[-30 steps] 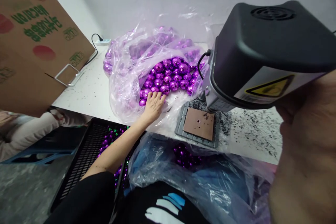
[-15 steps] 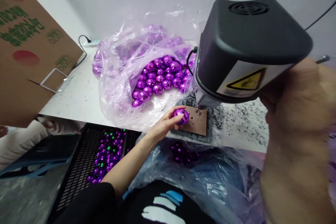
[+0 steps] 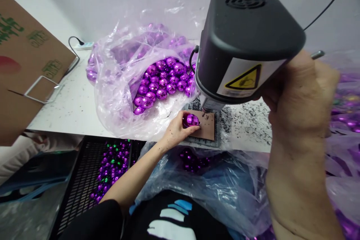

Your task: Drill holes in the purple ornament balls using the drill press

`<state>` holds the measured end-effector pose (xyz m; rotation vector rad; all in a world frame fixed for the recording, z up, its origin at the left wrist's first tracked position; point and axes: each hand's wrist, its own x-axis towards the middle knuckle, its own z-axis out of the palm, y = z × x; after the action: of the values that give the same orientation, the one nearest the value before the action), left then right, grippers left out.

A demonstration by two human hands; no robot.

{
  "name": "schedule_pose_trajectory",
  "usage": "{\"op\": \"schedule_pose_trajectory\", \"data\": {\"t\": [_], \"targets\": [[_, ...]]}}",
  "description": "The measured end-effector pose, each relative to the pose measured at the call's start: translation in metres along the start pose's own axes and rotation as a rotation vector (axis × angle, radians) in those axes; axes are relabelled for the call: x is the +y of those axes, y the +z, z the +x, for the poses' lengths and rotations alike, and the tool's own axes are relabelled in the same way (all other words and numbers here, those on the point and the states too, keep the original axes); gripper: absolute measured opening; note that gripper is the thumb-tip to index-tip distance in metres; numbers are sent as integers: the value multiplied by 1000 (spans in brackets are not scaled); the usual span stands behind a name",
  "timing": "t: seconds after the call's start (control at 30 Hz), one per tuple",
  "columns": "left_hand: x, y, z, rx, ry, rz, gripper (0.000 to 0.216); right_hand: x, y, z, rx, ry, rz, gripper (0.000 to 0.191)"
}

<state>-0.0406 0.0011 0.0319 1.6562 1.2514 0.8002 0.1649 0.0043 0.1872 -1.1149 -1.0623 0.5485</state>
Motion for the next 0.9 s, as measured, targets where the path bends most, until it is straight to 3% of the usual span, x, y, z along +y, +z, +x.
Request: {"op": "schedule_pose_trajectory", "data": {"t": [0.23, 0.5, 0.9], "targets": [[0, 21, 9, 54, 278, 351, 49, 5, -2, 0, 3, -4, -19, 38], [-2, 46, 17, 185, 231, 484, 50, 6, -4, 0, -2, -25, -7, 41], [-7, 50, 21, 132, 238, 468, 46, 3, -3, -5, -4, -21, -19, 38]]}}
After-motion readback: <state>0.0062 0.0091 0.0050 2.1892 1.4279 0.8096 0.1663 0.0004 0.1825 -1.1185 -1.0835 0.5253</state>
